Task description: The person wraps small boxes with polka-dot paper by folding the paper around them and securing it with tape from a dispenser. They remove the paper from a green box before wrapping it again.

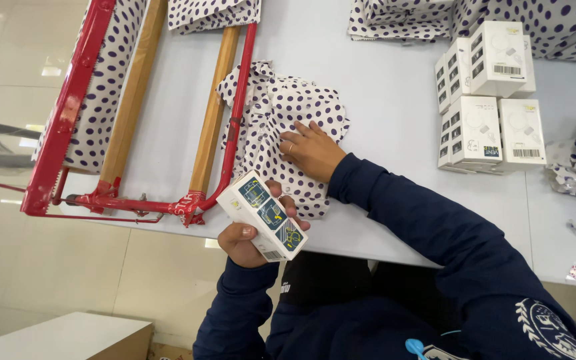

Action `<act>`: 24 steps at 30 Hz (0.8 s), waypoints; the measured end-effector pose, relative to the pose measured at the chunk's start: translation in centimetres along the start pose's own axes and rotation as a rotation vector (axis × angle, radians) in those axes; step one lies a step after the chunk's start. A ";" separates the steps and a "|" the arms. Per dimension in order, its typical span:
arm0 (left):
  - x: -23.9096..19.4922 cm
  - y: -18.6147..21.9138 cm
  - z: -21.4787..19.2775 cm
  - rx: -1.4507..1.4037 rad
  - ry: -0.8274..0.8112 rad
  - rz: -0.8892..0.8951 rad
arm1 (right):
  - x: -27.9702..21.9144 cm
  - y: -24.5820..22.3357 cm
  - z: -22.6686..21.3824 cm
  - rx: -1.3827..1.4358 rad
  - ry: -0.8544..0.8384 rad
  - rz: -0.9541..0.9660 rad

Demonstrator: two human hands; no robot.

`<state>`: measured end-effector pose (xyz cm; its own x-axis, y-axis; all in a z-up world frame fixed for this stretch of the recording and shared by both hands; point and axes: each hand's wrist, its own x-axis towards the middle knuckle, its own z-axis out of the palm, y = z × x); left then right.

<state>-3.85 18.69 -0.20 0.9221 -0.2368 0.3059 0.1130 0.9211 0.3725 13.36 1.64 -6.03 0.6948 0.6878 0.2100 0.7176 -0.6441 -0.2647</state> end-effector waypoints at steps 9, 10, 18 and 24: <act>2.6 -1.9 3.6 0.239 0.397 -0.129 | -3.7 -2.1 -9.8 0.731 0.547 0.112; 3.1 -3.3 2.6 0.231 0.389 -0.149 | -5.5 -2.0 -10.8 0.720 0.555 0.131; 9.1 -15.3 5.2 0.361 0.384 -0.270 | -20.4 -0.7 -16.9 1.046 0.298 0.503; 14.5 -20.7 9.0 0.688 0.139 -0.291 | -28.3 5.4 -21.7 0.586 0.708 0.640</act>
<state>3.87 -6.63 4.43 0.9337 -0.3576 0.0155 0.1445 0.4161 0.8978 -1.40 -28.56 6.98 0.9319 -0.1800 0.3150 0.2150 -0.4254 -0.8791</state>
